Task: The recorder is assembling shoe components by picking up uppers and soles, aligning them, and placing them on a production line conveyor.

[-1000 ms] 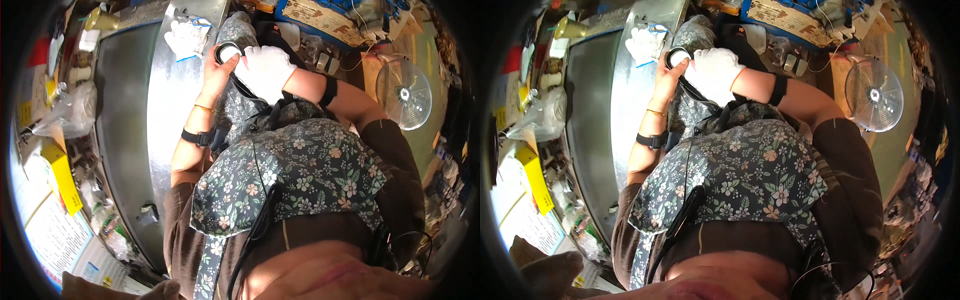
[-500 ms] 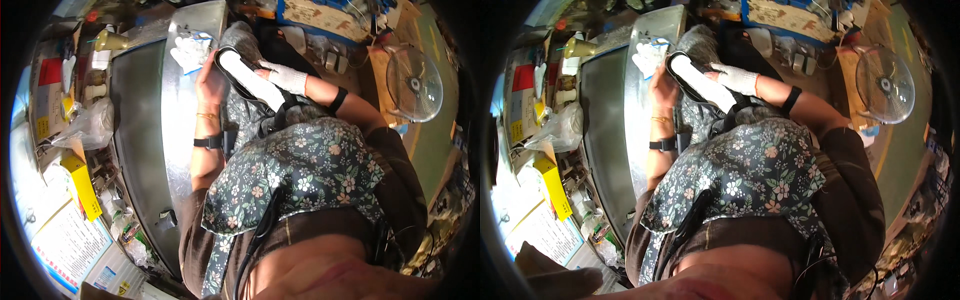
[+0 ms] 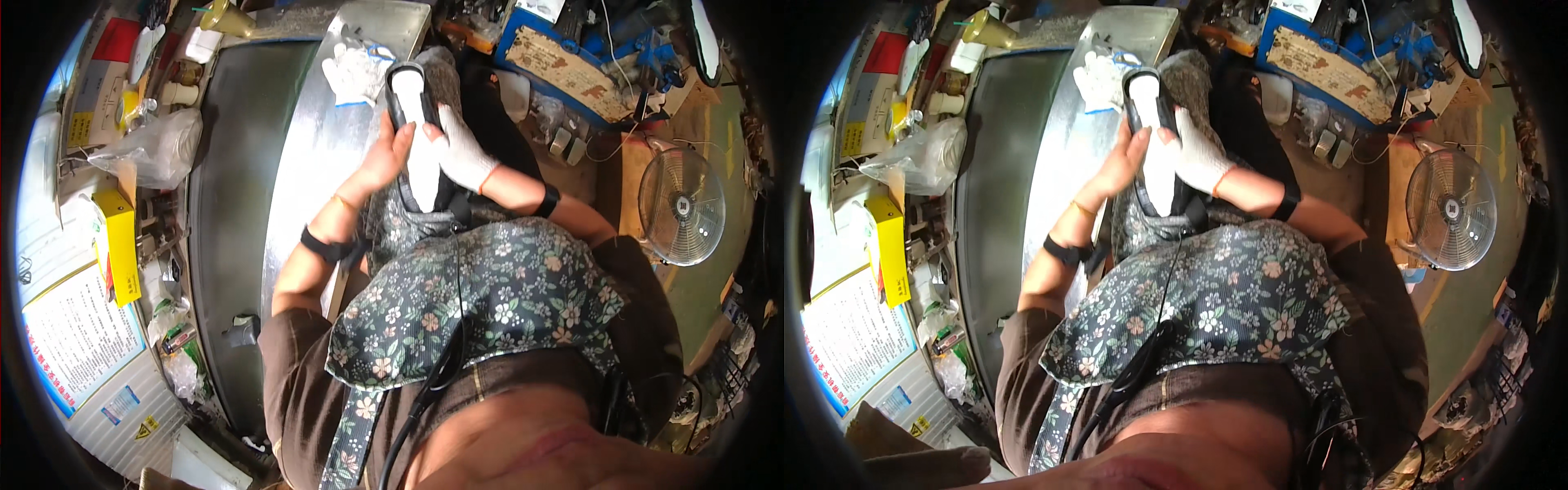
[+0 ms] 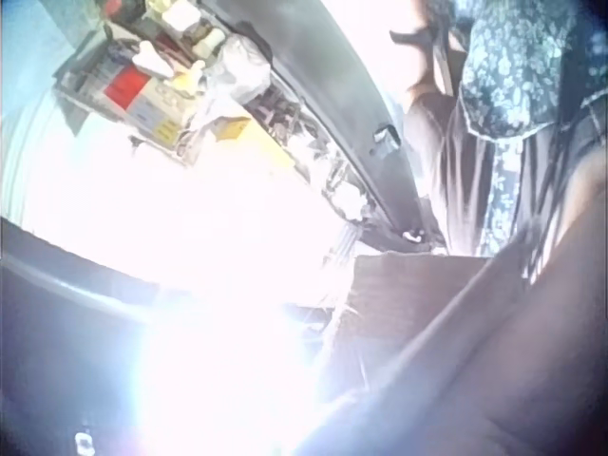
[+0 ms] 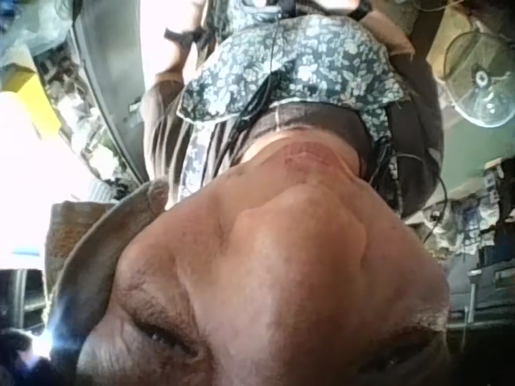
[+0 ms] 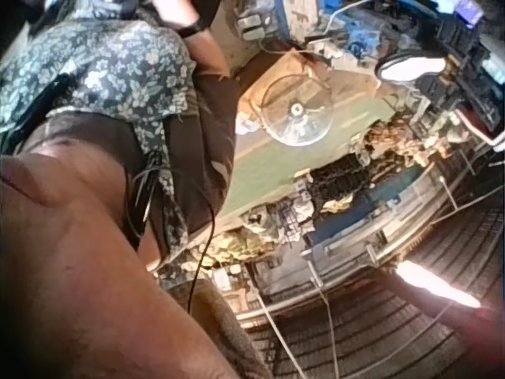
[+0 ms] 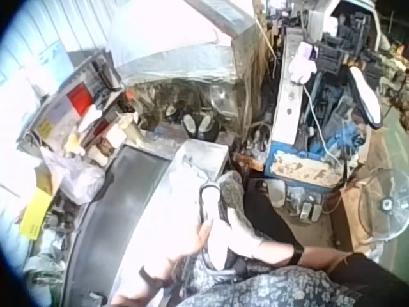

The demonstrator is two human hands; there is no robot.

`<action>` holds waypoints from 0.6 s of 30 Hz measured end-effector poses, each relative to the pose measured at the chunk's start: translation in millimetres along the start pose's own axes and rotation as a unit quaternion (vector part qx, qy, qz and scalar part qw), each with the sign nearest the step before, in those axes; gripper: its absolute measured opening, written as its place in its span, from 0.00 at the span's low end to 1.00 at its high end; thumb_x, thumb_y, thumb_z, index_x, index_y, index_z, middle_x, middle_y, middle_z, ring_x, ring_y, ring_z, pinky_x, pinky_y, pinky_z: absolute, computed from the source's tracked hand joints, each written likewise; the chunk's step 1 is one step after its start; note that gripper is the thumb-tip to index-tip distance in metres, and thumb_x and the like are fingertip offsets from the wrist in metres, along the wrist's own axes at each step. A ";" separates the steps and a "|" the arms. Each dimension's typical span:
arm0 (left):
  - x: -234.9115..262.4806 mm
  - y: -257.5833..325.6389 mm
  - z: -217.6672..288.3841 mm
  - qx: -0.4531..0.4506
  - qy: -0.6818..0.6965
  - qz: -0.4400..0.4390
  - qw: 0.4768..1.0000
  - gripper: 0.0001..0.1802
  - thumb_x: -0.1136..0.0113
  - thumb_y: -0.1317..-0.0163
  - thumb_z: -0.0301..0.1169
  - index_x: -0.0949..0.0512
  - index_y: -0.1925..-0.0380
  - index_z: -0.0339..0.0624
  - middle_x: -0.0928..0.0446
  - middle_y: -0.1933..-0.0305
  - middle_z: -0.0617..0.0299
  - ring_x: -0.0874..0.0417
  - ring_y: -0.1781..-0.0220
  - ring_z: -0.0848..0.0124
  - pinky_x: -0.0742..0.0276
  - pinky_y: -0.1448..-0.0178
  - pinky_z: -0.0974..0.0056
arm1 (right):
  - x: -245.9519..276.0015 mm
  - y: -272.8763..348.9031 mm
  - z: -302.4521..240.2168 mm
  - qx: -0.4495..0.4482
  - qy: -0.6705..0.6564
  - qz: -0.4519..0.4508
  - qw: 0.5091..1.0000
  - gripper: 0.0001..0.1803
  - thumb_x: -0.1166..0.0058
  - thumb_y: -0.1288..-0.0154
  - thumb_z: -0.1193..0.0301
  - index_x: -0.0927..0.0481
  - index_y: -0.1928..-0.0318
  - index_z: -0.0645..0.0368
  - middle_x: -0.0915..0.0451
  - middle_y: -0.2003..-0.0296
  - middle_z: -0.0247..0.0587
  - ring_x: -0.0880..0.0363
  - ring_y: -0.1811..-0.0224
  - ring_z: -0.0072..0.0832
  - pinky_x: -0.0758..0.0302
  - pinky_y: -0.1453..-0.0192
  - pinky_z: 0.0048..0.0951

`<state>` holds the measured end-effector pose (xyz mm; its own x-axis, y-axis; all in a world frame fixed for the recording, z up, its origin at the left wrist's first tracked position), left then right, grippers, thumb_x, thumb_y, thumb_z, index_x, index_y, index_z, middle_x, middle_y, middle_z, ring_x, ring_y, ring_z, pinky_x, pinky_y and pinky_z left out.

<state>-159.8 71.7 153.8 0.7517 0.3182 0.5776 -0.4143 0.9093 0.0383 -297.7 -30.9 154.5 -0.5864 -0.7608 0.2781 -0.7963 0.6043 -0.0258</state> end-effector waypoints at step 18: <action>65.2 76.6 -40.6 0.180 0.156 0.221 0.946 0.54 0.28 0.44 0.32 0.55 0.28 0.25 0.23 0.45 0.38 0.19 0.45 0.50 0.23 0.40 0.58 | 170.6 -83.1 -110.6 0.043 0.187 -0.089 0.977 0.18 0.50 0.26 0.61 0.21 0.45 0.59 0.15 0.57 0.42 0.18 0.61 0.24 0.22 0.56 0.28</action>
<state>-121.7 173.1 161.3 0.5554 0.7610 0.3352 -0.8293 0.5365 0.1560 -315.1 -184.8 310.3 -0.3547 -0.7031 0.6163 -0.9000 0.4353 -0.0213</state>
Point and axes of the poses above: each hand's wrist, its own y-axis away from the middle knuckle, its own x-axis out of the back of the hand, z = x × y, the point moved 3 cm from there along -y, towards the middle knuckle
